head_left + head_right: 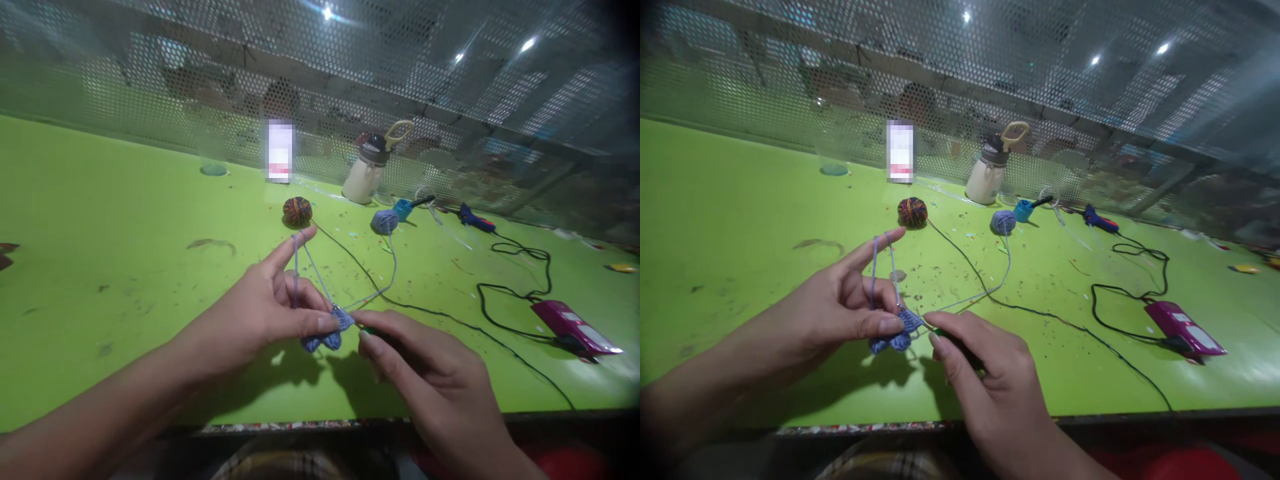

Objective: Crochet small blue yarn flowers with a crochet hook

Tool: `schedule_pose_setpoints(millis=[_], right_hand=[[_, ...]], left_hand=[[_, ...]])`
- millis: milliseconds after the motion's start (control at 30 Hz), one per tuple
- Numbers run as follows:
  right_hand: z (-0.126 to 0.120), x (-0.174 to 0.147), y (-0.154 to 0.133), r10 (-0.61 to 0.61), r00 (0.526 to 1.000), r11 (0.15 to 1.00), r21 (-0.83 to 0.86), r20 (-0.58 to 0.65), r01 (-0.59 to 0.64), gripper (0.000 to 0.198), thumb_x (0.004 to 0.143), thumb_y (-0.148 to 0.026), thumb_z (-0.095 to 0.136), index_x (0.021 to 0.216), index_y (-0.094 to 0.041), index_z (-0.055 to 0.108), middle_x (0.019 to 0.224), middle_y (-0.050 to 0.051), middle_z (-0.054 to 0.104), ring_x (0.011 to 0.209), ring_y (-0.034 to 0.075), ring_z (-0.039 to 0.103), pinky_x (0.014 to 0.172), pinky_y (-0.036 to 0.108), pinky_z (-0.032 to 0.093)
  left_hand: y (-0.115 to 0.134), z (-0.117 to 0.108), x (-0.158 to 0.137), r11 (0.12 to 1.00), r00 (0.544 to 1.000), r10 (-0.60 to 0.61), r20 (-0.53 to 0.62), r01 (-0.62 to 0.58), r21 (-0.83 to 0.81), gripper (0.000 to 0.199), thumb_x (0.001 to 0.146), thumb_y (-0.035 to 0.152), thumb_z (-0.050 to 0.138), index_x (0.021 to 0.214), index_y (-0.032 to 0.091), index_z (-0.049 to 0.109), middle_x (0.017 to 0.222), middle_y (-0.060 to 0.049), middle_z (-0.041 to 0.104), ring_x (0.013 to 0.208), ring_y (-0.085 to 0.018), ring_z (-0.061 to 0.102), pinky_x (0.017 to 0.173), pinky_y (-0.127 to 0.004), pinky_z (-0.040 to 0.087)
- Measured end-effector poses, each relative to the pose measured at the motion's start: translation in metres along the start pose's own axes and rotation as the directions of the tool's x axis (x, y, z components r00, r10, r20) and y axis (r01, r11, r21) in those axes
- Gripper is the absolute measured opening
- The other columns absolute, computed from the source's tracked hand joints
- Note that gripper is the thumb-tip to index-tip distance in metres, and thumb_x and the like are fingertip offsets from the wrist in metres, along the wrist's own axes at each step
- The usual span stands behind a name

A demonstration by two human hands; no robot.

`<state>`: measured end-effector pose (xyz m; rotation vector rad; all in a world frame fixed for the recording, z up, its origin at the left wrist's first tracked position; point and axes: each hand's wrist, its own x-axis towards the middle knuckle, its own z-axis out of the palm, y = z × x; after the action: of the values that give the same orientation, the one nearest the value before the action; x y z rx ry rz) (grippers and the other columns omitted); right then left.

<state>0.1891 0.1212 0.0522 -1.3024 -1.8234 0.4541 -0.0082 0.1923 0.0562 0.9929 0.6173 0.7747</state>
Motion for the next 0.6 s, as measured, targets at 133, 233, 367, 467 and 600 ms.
schedule_pose_setpoints(millis=[133, 233, 367, 467, 600], right_hand=[[-0.004, 0.001, -0.001, -0.082, 0.997, 0.994, -0.067, -0.002, 0.082, 0.022, 0.086, -0.010, 0.061, 0.100, -0.023, 0.072, 0.086, 0.000, 0.077, 0.074, 0.013, 0.071, 0.063, 0.021, 0.055], [-0.006, 0.001, 0.000, -0.127, 0.992, 0.985, -0.118, 0.005, 0.127, 0.022, 0.087, -0.009, 0.060, 0.101, -0.022, 0.071, 0.087, 0.002, 0.077, 0.077, 0.015, 0.072, 0.061, 0.022, 0.054], [-0.007, 0.001, 0.000, -0.191, 0.981, 0.965, -0.179, 0.020, 0.192, 0.023, 0.088, -0.007, 0.058, 0.104, -0.020, 0.068, 0.089, 0.005, 0.077, 0.078, 0.016, 0.071, 0.062, 0.024, 0.055], [-0.009, 0.000, 0.001, -0.221, 0.974, 0.953, -0.203, 0.042, 0.225, 0.027, 0.088, -0.005, 0.057, 0.109, -0.020, 0.066, 0.091, 0.006, 0.076, 0.081, 0.017, 0.071, 0.065, 0.026, 0.055], [-0.014, -0.002, 0.003, -0.229, 0.970, 0.945, -0.218, 0.086, 0.242, 0.030, 0.089, -0.004, 0.056, 0.113, -0.021, 0.064, 0.093, 0.006, 0.074, 0.081, 0.017, 0.070, 0.066, 0.027, 0.055]], left_hand=[[-0.001, -0.001, 0.000, 1.000, 1.000, 0.009, -0.002, -0.009, -0.012, 0.112, 0.071, 0.000, 0.078, 0.153, 0.032, 0.010, 0.071, 0.004, 0.071, 0.063, -0.011, 0.066, 0.062, -0.023, 0.052], [-0.003, -0.003, -0.002, 0.999, 0.999, 0.033, 0.011, -0.032, -0.019, 0.107, 0.073, 0.000, 0.077, 0.153, 0.033, 0.013, 0.074, 0.003, 0.072, 0.065, -0.011, 0.067, 0.062, -0.022, 0.053], [-0.006, -0.005, -0.002, 0.998, 0.998, 0.062, 0.027, -0.062, -0.025, 0.104, 0.075, -0.001, 0.075, 0.152, 0.034, 0.015, 0.076, 0.003, 0.072, 0.065, -0.010, 0.068, 0.062, -0.020, 0.053], [-0.006, -0.005, -0.002, 0.998, 0.997, 0.065, 0.029, -0.065, -0.010, 0.105, 0.075, -0.004, 0.074, 0.152, 0.035, 0.014, 0.076, 0.003, 0.073, 0.065, -0.010, 0.068, 0.062, -0.019, 0.054], [-0.008, -0.007, -0.003, 0.996, 0.995, 0.087, 0.039, -0.086, -0.015, 0.104, 0.074, -0.006, 0.072, 0.151, 0.037, 0.017, 0.077, 0.003, 0.073, 0.066, -0.010, 0.068, 0.061, -0.018, 0.054]])
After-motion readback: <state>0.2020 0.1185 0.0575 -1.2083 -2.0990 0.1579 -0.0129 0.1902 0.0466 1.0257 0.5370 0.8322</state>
